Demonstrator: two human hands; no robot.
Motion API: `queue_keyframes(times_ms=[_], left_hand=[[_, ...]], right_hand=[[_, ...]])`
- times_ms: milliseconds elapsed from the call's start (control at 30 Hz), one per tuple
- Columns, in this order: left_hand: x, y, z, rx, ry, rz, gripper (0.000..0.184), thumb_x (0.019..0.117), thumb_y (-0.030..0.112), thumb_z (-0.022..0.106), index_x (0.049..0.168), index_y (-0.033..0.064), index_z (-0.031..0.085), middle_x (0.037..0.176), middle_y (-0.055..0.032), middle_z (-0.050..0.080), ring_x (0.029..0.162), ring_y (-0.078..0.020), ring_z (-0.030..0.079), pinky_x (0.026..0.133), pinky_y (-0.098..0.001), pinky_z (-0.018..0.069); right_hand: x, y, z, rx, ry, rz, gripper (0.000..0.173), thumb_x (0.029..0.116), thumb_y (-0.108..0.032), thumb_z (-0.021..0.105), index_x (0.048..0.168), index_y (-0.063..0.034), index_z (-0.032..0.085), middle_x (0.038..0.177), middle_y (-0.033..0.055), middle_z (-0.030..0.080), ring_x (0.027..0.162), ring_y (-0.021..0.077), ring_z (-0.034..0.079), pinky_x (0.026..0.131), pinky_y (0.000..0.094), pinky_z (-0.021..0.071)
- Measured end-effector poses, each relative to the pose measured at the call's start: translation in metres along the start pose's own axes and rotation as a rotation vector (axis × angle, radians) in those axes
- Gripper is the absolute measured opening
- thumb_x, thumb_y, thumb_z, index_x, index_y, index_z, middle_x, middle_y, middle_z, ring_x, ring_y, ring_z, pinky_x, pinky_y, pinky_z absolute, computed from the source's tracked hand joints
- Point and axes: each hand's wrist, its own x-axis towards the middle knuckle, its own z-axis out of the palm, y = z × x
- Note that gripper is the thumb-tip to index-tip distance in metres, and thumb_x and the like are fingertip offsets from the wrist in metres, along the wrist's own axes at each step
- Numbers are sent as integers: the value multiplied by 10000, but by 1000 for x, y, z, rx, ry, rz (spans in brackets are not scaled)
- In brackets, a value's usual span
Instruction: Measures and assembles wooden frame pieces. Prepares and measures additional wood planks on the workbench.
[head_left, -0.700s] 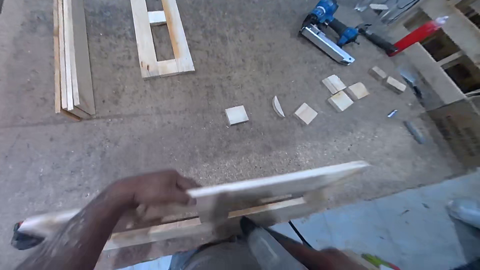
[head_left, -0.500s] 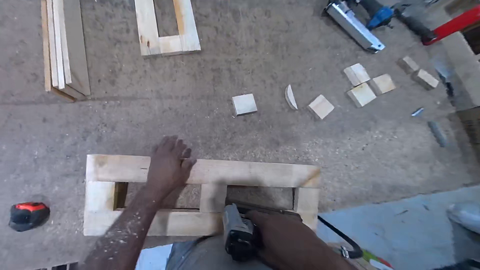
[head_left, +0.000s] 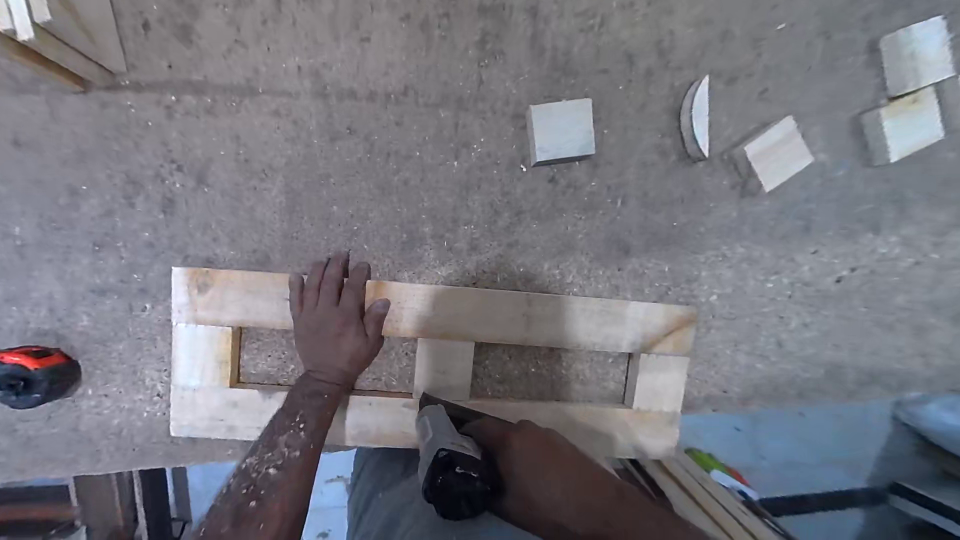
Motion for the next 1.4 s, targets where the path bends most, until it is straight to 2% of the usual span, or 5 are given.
queue_keyframes(times_ms=[100, 300, 500, 867, 1400], left_hand=[[-24, 16, -21, -143, -8, 45, 651, 1048, 567, 356, 1522, 139, 481, 1648, -183, 339, 1558, -412, 220, 1225, -702, 158], [-69, 33, 7, -18, 49, 47, 517, 1048, 439, 429, 1482, 182, 542, 1631, -125, 395, 1555, -351, 263, 1246, -645, 158], [-67, 35, 9, 25, 31, 23, 477, 997, 279, 503, 1459, 180, 563, 1617, -128, 415, 1539, -365, 297, 1228, -648, 205], [-66, 38, 7, 45, 19, 9, 473, 998, 286, 470, 1451, 183, 561, 1619, -109, 412, 1551, -349, 274, 1235, -632, 201], [-64, 39, 5, 29, 2, -11, 486, 997, 317, 440, 1440, 161, 568, 1608, -119, 427, 1545, -361, 285, 1233, -634, 205]], right_hand=[[2, -4, 7, -59, -13, 12, 561, 906, -410, 702, 1369, -133, 545, 1067, 200, 689, 980, 424, 688, 769, 641, 543], [5, -9, 15, -87, 24, 40, 584, 897, -396, 691, 1398, -144, 528, 1048, 201, 694, 965, 428, 694, 752, 637, 549], [4, -19, 13, -78, -5, 103, 500, 889, -387, 690, 1261, -82, 554, 1004, 192, 676, 948, 408, 689, 739, 608, 548], [-7, 1, 15, -1, -22, 149, 605, 890, -392, 700, 1389, -108, 508, 1076, 203, 680, 993, 417, 687, 770, 623, 550], [-24, 29, 17, 5, -16, 190, 549, 884, -402, 701, 1310, -97, 537, 1035, 193, 678, 974, 407, 689, 753, 610, 547]])
